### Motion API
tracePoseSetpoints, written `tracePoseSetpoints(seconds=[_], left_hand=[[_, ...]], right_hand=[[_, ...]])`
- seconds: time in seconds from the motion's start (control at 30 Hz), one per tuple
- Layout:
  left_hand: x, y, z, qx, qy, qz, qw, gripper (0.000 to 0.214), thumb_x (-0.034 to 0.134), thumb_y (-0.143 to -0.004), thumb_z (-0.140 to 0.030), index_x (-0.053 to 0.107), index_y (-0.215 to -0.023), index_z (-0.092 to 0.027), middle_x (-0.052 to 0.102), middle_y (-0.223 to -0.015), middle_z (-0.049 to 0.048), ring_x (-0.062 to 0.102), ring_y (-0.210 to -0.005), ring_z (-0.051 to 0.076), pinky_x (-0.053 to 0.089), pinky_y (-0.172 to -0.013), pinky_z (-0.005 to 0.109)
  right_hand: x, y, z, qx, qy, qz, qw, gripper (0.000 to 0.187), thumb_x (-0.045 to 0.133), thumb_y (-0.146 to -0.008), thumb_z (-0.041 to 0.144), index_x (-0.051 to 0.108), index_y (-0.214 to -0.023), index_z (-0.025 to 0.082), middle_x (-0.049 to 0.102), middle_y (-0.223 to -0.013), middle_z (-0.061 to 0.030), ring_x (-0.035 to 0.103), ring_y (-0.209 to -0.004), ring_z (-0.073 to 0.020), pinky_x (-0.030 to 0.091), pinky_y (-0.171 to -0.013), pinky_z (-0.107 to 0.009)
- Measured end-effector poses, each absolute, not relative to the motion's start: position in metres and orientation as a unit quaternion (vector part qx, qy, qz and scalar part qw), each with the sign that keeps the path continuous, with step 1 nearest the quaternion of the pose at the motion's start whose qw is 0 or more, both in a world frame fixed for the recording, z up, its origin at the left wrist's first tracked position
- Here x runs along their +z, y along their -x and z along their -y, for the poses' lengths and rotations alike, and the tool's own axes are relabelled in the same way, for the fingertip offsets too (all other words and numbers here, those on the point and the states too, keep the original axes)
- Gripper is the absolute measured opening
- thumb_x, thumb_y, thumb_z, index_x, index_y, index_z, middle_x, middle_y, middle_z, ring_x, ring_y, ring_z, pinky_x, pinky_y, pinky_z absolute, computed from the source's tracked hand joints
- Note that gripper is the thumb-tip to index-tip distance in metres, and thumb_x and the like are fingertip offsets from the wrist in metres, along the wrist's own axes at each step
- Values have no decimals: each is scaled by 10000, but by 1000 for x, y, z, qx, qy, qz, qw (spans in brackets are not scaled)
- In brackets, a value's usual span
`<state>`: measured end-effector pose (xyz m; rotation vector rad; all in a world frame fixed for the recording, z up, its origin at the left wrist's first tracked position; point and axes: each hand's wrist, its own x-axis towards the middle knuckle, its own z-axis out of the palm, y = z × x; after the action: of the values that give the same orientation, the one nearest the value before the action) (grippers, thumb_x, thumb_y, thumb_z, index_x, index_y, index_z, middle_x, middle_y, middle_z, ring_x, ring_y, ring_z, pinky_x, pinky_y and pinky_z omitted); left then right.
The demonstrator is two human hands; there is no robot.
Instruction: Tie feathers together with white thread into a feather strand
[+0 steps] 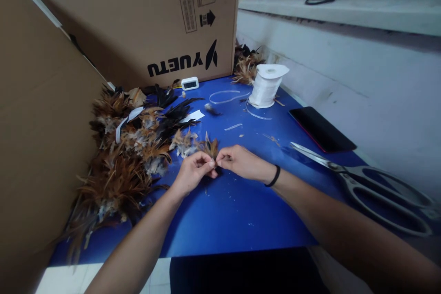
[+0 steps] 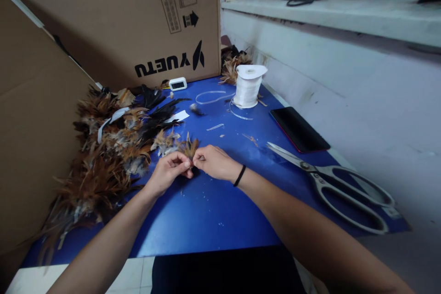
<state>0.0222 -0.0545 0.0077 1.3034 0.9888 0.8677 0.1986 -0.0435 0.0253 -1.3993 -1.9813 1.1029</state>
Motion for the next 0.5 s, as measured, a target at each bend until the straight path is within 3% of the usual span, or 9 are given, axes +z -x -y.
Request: tracePoseSetpoints(seconds=[0.27,0.5], left_hand=[[7,-24,54,361,-548,-438,615,302,702,-703,-367,529,-733,-122,622,-567,12,614,-517,111,519,-553,235],[2,-25,53,366,-540,-459,603,342,735,-661,-342,471,-771,-155,592,-538,-28,614,-464,128,522,-477,241]], right_hand=[[39,-202,51,256,472,823,186,175,466,-830,128,632,-818,183,628,-834,-19,534,-693,-111,318,-622,-232],[44,-205,59,116,440,876,161,145,455,-862,107,583,-827,166,584,-832,-35,488,-708,-134,285,-623,-263]])
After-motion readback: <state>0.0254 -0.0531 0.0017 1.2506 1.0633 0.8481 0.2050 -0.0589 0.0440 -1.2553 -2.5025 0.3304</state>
